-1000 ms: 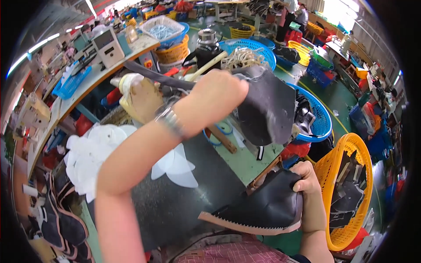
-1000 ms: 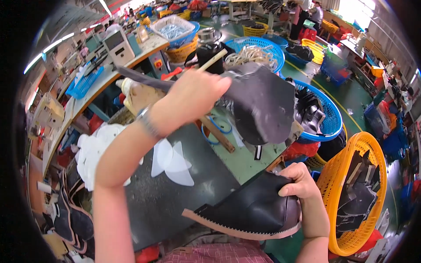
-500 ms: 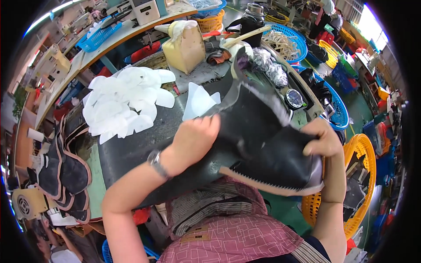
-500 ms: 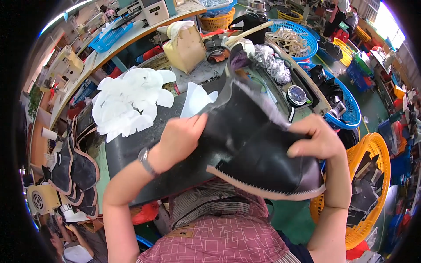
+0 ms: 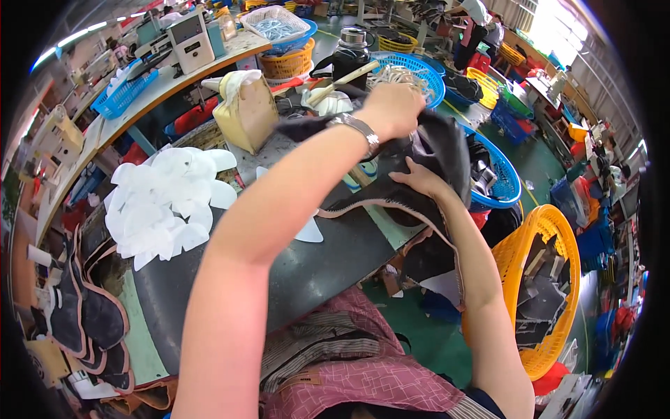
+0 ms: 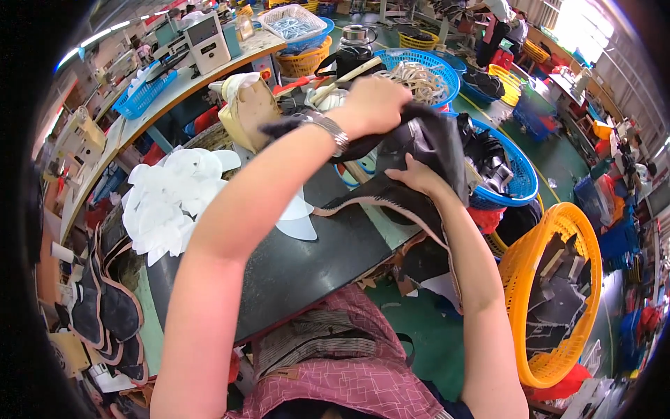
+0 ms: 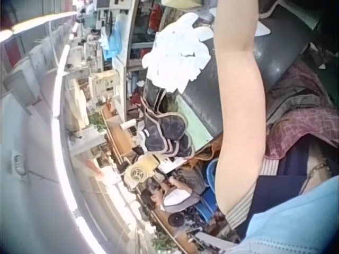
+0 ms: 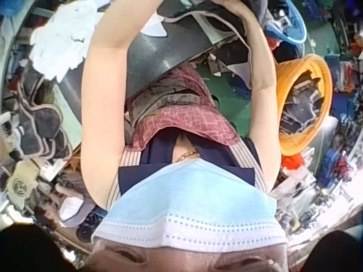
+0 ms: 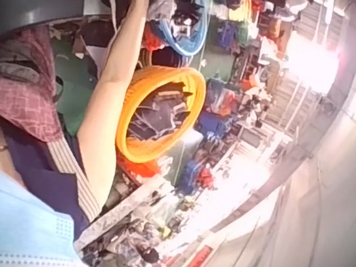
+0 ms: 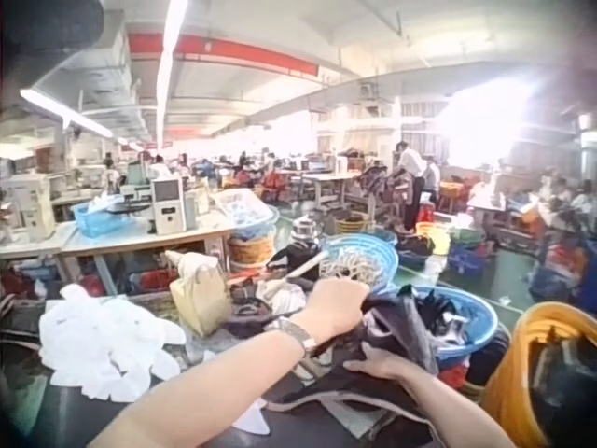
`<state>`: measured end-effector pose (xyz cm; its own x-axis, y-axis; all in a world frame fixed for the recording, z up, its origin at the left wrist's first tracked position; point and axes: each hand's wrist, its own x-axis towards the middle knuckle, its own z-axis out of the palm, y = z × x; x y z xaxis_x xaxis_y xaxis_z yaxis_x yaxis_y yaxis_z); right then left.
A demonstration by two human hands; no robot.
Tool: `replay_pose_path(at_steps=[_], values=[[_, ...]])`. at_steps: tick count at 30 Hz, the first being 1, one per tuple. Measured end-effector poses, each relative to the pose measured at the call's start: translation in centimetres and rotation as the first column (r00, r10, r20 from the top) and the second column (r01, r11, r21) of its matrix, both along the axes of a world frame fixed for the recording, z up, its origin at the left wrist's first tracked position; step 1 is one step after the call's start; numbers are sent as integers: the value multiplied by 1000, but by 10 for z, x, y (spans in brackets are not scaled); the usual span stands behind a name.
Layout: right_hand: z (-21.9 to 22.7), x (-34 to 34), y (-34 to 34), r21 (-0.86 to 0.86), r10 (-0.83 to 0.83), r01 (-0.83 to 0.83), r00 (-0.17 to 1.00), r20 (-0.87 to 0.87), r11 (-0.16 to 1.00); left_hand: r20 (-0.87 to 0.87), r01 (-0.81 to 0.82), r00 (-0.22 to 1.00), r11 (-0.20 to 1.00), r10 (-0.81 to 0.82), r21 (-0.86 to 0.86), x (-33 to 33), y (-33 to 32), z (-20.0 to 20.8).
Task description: Attaching lining and protective sheets to shoe upper components at a manufacturing workbench.
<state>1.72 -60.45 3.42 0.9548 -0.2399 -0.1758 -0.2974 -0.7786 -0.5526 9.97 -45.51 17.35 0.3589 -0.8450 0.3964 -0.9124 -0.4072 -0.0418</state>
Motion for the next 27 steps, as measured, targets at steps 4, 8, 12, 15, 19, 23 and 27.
replay_pose_path(at_steps=[4, 8, 12, 15, 19, 23, 27], values=[[9, 6, 2, 144, 57, -42, 993, -101, 989, 99, 56, 995, 890, -13, -453, 12, 83, 60], [-1, -14, -40, 419, 71, -102, 994, 87, 902, 347, 8, 936, 982, 59, -189, -66, 190, 48], [48, -51, -28, 490, -80, 3, 987, 136, 872, 439, -101, 898, 976, 7, 192, -152, 275, -50], [87, -81, -32, 475, -158, 31, 960, 229, 879, 164, -223, 972, 887, 169, 404, -192, 317, -149], [164, -129, -9, 642, -132, -165, 912, 389, 748, -448, -212, 879, 976, 167, -53, -192, 341, -146], [210, -128, 64, -346, 680, -588, 674, 289, 731, -369, -765, 616, 641, 696, -67, -140, 390, -144], [169, -91, 245, 398, 897, -816, 441, -42, 420, -822, -788, 120, 557, 556, 262, -120, 440, -166]])
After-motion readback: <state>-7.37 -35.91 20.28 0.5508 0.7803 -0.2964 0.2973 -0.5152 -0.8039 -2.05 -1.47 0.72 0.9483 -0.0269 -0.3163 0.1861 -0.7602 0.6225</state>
